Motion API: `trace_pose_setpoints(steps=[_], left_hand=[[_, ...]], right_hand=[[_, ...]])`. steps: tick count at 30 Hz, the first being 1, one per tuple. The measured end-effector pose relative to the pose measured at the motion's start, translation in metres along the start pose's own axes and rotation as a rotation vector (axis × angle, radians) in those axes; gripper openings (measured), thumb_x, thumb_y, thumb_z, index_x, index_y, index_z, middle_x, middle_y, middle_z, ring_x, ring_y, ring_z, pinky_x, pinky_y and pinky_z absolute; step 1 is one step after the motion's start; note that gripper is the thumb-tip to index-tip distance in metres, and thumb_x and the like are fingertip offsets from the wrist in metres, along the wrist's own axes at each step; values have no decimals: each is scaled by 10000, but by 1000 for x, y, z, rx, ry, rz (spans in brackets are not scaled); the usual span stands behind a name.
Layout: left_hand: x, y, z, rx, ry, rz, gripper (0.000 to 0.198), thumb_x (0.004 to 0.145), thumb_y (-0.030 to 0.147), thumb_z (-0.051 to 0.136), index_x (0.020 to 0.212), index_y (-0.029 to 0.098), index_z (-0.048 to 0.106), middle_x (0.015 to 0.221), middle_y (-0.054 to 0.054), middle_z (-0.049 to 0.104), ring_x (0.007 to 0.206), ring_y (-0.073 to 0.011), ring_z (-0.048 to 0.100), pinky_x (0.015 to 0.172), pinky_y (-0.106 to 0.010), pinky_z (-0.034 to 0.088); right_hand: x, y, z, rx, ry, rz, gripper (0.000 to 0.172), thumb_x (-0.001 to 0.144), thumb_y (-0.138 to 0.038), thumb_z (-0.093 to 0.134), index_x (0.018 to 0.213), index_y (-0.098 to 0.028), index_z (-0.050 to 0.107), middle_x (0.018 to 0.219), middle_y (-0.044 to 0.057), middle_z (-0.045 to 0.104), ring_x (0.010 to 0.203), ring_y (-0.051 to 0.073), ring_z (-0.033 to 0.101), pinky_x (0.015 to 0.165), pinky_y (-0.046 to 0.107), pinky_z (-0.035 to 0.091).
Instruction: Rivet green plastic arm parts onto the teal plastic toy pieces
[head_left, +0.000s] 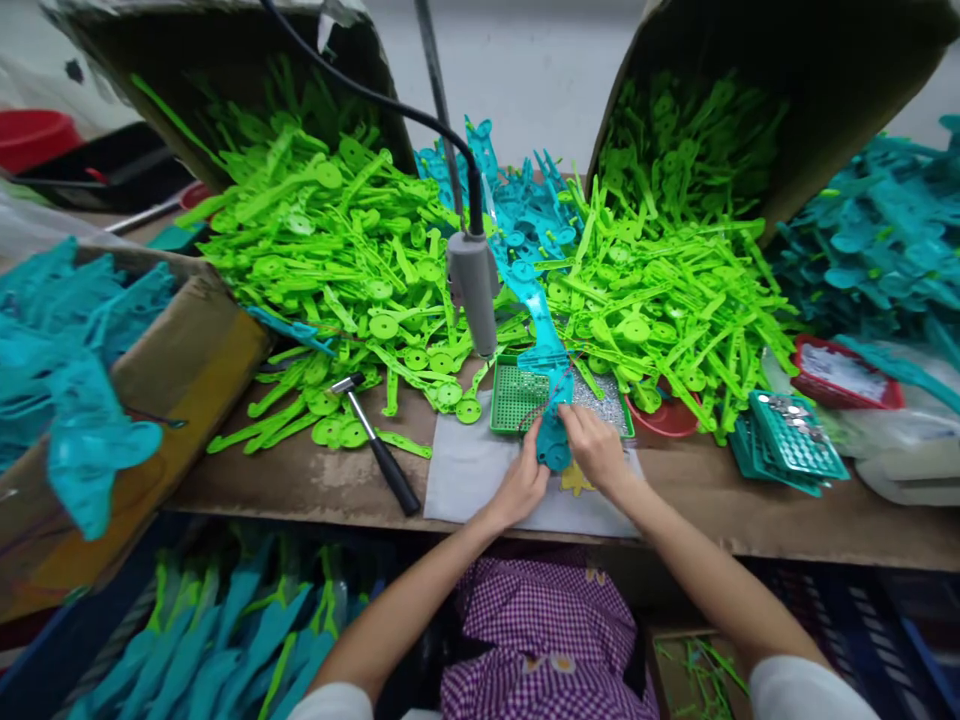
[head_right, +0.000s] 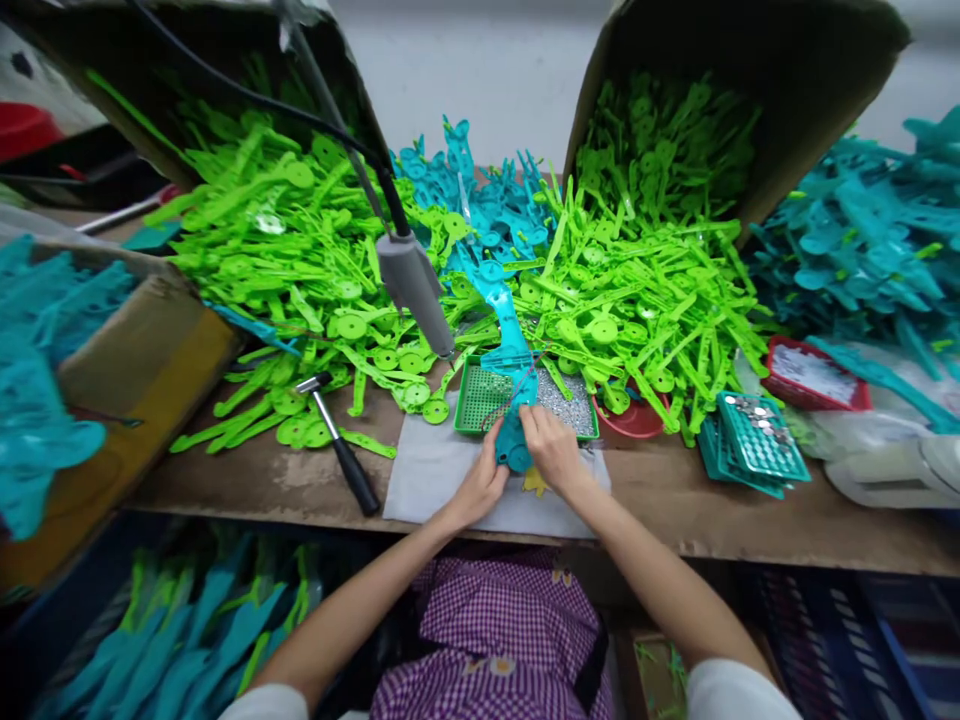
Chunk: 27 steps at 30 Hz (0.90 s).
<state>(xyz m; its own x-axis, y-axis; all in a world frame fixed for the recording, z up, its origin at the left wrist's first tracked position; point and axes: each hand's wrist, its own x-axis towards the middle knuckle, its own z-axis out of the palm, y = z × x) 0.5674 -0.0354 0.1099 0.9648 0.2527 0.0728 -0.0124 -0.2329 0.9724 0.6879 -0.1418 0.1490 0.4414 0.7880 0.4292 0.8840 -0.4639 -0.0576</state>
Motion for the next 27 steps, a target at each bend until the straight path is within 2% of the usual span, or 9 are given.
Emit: trace_pose_setpoints(steps=[4, 7, 9, 12, 15, 19, 22, 25, 27], left_hand=[[0, -2, 1, 0, -7, 57, 760, 818, 77, 397, 1511, 171, 99, 1574, -100, 184, 1438, -236, 222, 1193, -435, 218], [0, -4, 0, 36, 0, 72, 756, 821, 71, 382, 1511, 161, 87, 1579, -100, 165, 1443, -231, 207, 1195, -430, 214], [0, -5, 0, 75, -22, 80, 739, 839, 78, 368, 1513, 158, 75, 1571, -114, 187, 1431, -234, 244, 1186, -439, 237], [-3, -3, 0, 149, -127, 173, 731, 857, 96, 382, 1514, 167, 69, 1553, -132, 234, 1406, -246, 303, 1168, -460, 273], [-16, 5, 1, 230, -149, 268, 709, 887, 147, 416, 1513, 194, 86, 1538, -137, 264, 1410, -259, 291, 1161, -491, 263], [-47, 23, 9, 245, 0, 268, 896, 860, 336, 592, 1517, 215, -6, 1577, -164, 99, 1452, -326, 129, 1160, -552, 197], [-67, 35, 19, 242, 171, 258, 1008, 801, 397, 678, 1516, 264, -19, 1589, -142, 12, 1457, -351, 59, 1161, -556, 169], [-75, 42, 24, 192, 406, 205, 874, 823, 395, 658, 1511, 279, 132, 1563, -128, 187, 1426, -330, 223, 1148, -510, 241], [-76, 43, 22, 88, 478, 142, 609, 868, 379, 604, 1426, 275, 384, 1456, -104, 407, 1334, -288, 400, 1099, -450, 348]], right_hand=[[-24, -23, 12, 67, 45, 181, 498, 918, -121, 358, 1412, -148, 412, 1155, 198, 615, 1024, 305, 586, 846, 455, 492], [-32, -26, 11, 280, 56, 274, 485, 935, -172, 351, 1417, -182, 406, 1310, 189, 524, 1210, 308, 505, 966, 517, 445], [-29, -21, 4, 505, 143, 423, 472, 947, -265, 390, 1414, -197, 396, 1378, 174, 474, 1276, 279, 468, 993, 492, 445], [-14, -14, -9, 901, 257, 647, 520, 935, -403, 433, 1404, -191, 365, 1328, 161, 537, 1172, 235, 570, 908, 415, 516], [-4, -14, -25, 1194, 261, 704, 416, 894, -450, 501, 1232, -209, 498, 1062, 90, 680, 880, 196, 676, 748, 344, 561], [-20, -24, -48, 1269, 286, 767, 322, 819, -412, 627, 1077, -232, 562, 864, 21, 686, 702, 159, 650, 662, 292, 551], [-42, -30, -60, 1247, 157, 729, 296, 825, -403, 619, 1066, -238, 568, 890, 24, 695, 741, 174, 656, 671, 300, 556], [-58, -30, -61, 1133, 20, 642, 344, 806, -402, 643, 1102, -236, 587, 1020, 49, 700, 890, 217, 666, 742, 332, 560], [-63, -26, -56, 1069, -63, 585, 375, 798, -401, 653, 1128, -231, 598, 1079, 59, 693, 954, 235, 661, 804, 360, 552]])
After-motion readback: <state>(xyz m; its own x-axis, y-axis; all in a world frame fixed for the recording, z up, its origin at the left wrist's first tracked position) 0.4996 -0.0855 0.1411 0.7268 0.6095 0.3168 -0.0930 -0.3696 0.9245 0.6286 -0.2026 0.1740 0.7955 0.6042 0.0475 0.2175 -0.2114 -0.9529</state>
